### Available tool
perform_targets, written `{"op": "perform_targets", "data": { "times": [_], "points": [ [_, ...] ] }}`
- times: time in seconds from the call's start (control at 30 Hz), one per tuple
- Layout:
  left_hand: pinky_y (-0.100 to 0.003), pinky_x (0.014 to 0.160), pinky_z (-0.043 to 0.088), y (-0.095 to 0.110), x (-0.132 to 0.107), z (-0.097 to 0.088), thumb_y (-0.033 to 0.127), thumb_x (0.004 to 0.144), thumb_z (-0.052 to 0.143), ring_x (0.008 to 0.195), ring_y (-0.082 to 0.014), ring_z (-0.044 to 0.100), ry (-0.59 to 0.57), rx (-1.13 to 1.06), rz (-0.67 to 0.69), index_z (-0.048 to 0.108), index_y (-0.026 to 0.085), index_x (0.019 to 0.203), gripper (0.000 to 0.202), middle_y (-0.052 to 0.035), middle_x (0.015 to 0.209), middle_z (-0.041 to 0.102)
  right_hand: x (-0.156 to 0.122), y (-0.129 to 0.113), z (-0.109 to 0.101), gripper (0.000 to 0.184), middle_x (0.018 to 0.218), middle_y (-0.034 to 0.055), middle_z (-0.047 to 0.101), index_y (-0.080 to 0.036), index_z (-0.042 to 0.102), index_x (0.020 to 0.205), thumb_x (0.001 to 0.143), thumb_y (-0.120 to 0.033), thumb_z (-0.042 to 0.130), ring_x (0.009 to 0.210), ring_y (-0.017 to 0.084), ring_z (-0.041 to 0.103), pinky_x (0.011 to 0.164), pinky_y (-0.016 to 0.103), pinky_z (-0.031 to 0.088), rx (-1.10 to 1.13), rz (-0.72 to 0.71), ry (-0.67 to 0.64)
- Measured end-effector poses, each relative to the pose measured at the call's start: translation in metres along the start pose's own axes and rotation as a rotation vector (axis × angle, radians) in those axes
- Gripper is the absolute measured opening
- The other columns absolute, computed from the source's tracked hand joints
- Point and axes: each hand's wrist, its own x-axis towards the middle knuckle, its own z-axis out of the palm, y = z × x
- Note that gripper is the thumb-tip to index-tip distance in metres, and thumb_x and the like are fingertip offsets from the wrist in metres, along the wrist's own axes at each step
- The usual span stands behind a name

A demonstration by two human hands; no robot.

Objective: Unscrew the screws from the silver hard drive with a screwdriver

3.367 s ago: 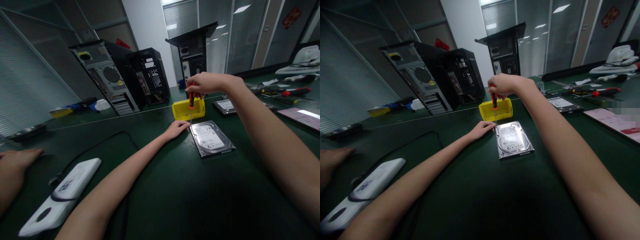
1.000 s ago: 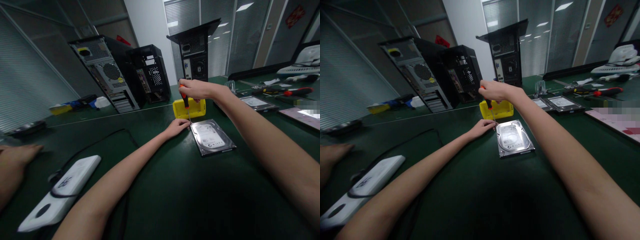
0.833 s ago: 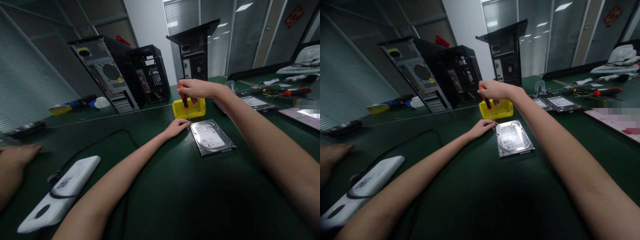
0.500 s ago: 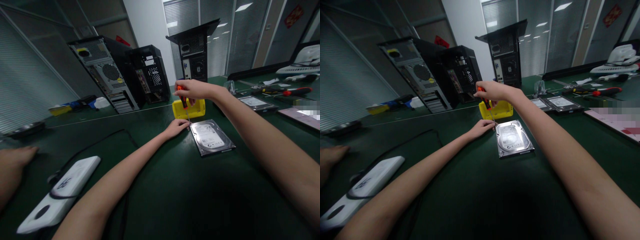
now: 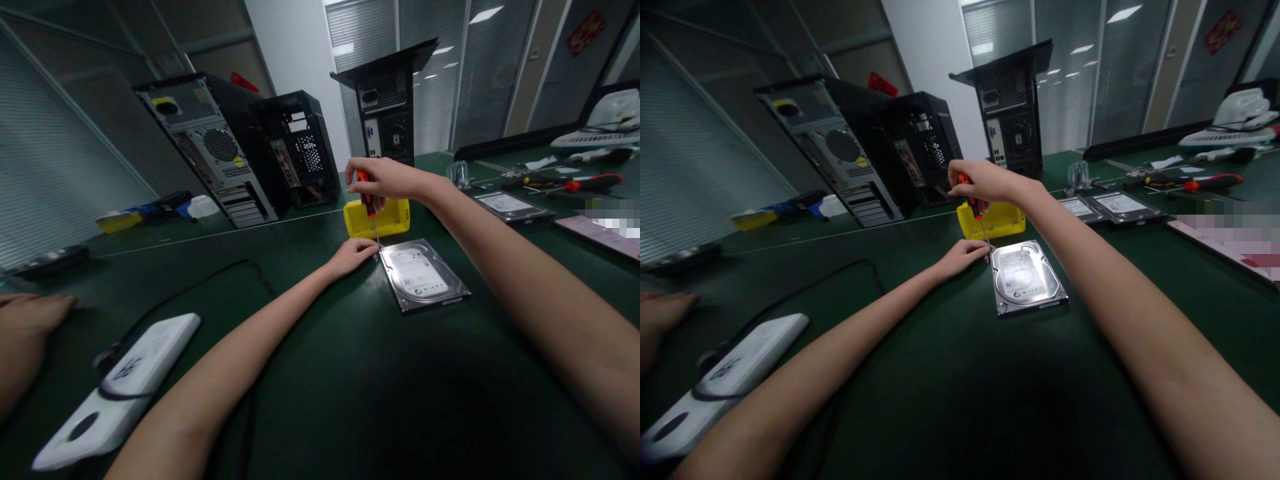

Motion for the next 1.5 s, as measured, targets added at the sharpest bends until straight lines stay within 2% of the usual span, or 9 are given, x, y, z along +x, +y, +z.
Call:
{"op": "perform_targets", "data": {
  "times": [0.2,0.33,0.53,0.8,0.97,1.2,1.33,1.4,1.5],
  "points": [
    [-0.027,0.078,0.043,0.002,-0.001,-0.001,0.038,0.088,0.046,0.078,-0.0163,0.059,-0.006,0.003,-0.015,0.069,0.011,0.091,0.035,-0.0052,0.082,0.067,-0.001,-0.002,0.000,0.022,0.075,0.0045,0.059,-0.015,0.047,0.094,0.086,-0.037,0.046,0.048,0.008,0.054,0.045,0.022,0.048,0.040,0.026,-0.037],
    [-0.028,0.078,0.043,0.001,0.000,-0.001,0.037,0.088,0.046,0.078,-0.0164,0.059,-0.011,0.001,-0.039,0.068,0.012,0.097,0.035,-0.0045,0.079,0.066,-0.002,-0.008,-0.001,0.018,0.077,0.0055,0.059,-0.017,0.044,0.102,0.090,-0.029,0.037,0.053,0.010,0.057,0.048,0.023,0.048,0.122,0.098,-0.109],
    [-0.028,0.081,0.043,0.000,0.000,0.000,0.037,0.088,0.045,0.079,-0.0162,0.059,-0.012,-0.015,-0.020,0.068,0.011,0.088,0.034,-0.0055,0.083,0.067,-0.004,-0.010,-0.004,0.020,0.080,0.0052,0.060,-0.018,0.043,0.105,0.089,-0.030,0.042,0.057,0.009,0.058,0.053,0.022,0.050,0.144,0.113,-0.167],
    [-0.028,0.082,0.042,0.002,0.000,-0.001,0.038,0.088,0.045,0.081,-0.0164,0.059,-0.005,0.003,-0.001,0.064,0.012,0.074,0.035,-0.0049,0.082,0.066,-0.002,-0.006,-0.001,0.022,0.074,0.0040,0.059,-0.016,0.045,0.095,0.087,-0.036,0.047,0.051,0.009,0.056,0.047,0.021,0.047,0.053,0.111,-0.079],
    [-0.028,0.082,0.042,0.001,0.000,-0.001,0.039,0.088,0.045,0.081,-0.0164,0.059,-0.004,-0.002,-0.008,0.065,0.012,0.079,0.035,-0.0054,0.084,0.067,-0.001,-0.003,-0.001,0.020,0.071,0.0034,0.059,-0.016,0.044,0.090,0.084,-0.033,0.051,0.048,0.007,0.054,0.044,0.019,0.045,0.091,0.116,-0.051],
    [-0.028,0.081,0.043,0.003,-0.001,-0.001,0.039,0.088,0.045,0.080,-0.0162,0.059,-0.012,-0.006,-0.018,0.066,0.012,0.080,0.035,-0.0047,0.080,0.066,-0.001,0.000,0.001,0.026,0.074,0.0027,0.059,-0.017,0.049,0.099,0.081,-0.035,0.056,0.047,0.008,0.054,0.044,0.021,0.046,0.000,0.099,0.011],
    [-0.028,0.082,0.043,0.003,-0.001,0.000,0.038,0.088,0.045,0.081,-0.0162,0.059,-0.007,-0.012,-0.014,0.065,0.012,0.077,0.035,-0.0054,0.083,0.067,-0.002,-0.001,-0.002,0.030,0.082,0.0066,0.059,-0.015,0.051,0.099,0.087,-0.041,0.042,0.049,0.009,0.055,0.044,0.022,0.046,0.001,0.133,-0.001],
    [-0.028,0.083,0.043,0.002,-0.001,0.000,0.037,0.088,0.045,0.082,-0.0164,0.059,0.001,-0.001,-0.018,0.066,0.012,0.077,0.034,-0.0056,0.085,0.067,-0.003,-0.002,-0.005,0.031,0.084,0.0081,0.059,-0.014,0.052,0.102,0.091,-0.035,0.033,0.051,0.009,0.055,0.045,0.021,0.046,0.013,0.174,-0.007],
    [-0.028,0.083,0.043,0.003,-0.001,-0.001,0.038,0.088,0.045,0.083,-0.0166,0.059,0.000,0.011,-0.025,0.066,0.012,0.078,0.034,-0.0057,0.085,0.067,-0.003,-0.003,-0.007,0.031,0.089,0.0093,0.059,-0.013,0.053,0.108,0.091,-0.025,0.030,0.056,0.009,0.057,0.046,0.020,0.047,0.053,0.175,-0.032]
  ]
}}
